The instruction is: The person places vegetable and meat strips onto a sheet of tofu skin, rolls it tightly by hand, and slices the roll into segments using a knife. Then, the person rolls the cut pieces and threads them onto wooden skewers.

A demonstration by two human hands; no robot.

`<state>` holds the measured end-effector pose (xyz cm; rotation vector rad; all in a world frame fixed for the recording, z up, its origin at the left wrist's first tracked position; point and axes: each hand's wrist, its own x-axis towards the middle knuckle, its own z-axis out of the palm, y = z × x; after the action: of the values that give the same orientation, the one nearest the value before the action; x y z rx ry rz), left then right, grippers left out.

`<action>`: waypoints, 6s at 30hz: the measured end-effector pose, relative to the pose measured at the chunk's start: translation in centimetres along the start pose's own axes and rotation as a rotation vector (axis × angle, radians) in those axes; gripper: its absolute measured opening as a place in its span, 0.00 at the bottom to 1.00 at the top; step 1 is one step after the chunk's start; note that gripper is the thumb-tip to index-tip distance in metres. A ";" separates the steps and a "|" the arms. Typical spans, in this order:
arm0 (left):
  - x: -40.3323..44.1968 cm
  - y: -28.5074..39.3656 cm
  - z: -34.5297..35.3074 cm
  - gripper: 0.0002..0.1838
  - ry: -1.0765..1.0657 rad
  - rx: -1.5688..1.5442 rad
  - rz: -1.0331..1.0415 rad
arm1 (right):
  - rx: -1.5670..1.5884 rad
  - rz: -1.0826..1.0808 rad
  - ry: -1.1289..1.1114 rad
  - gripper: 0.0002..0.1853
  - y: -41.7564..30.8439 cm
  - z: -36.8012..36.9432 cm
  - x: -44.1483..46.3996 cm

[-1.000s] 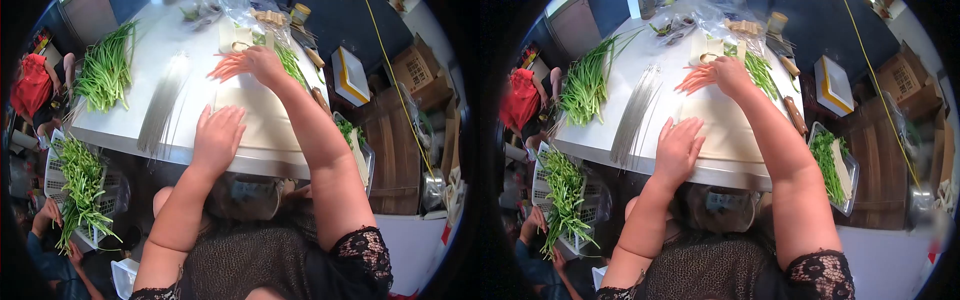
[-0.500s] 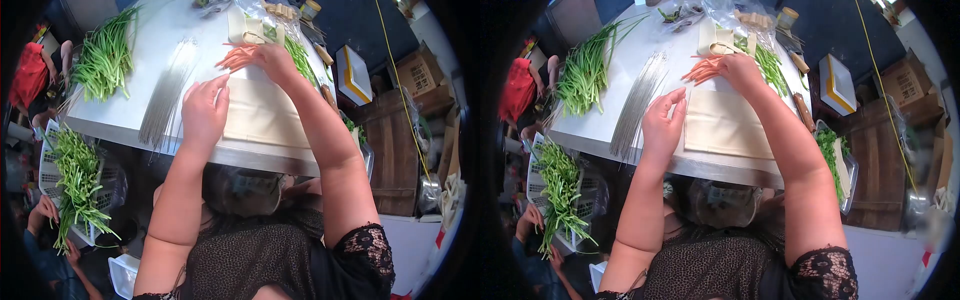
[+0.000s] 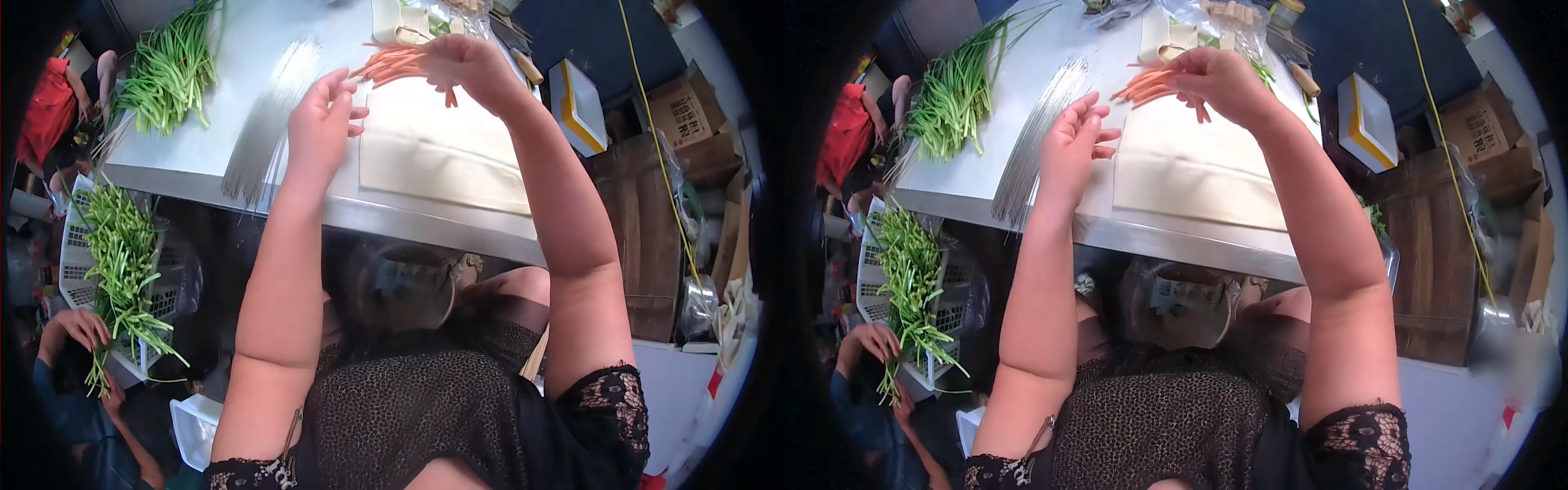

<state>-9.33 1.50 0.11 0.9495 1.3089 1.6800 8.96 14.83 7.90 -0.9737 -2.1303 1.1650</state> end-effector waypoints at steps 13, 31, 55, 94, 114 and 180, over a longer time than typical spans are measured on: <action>-0.2 -0.5 -1.2 0.19 -0.057 0.240 -0.075 | -0.335 0.158 -0.360 0.09 -0.3 5.0 -7.4; -3.1 -0.6 2.3 0.10 -0.343 0.749 0.489 | 0.190 0.123 -0.006 0.12 1.7 -2.6 -11.8; -6.5 -2.3 8.4 0.10 -0.492 0.916 0.863 | -0.480 -0.087 0.639 0.10 8.3 -5.0 -22.7; -4.5 -1.1 6.6 0.12 -0.228 0.955 0.796 | -0.534 -0.083 0.272 0.10 5.6 -4.9 -10.6; -2.3 -1.1 4.7 0.08 -0.070 0.777 0.803 | -1.017 0.511 0.267 0.23 9.1 -5.5 -0.8; -7.1 -2.6 7.7 0.23 -0.628 1.092 0.648 | -0.282 0.302 0.302 0.14 10.3 -9.5 -24.8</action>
<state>0.88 -1.57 -1.63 2.4965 1.5076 0.7654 34.31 3.77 1.19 -1.5364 -1.9780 0.7916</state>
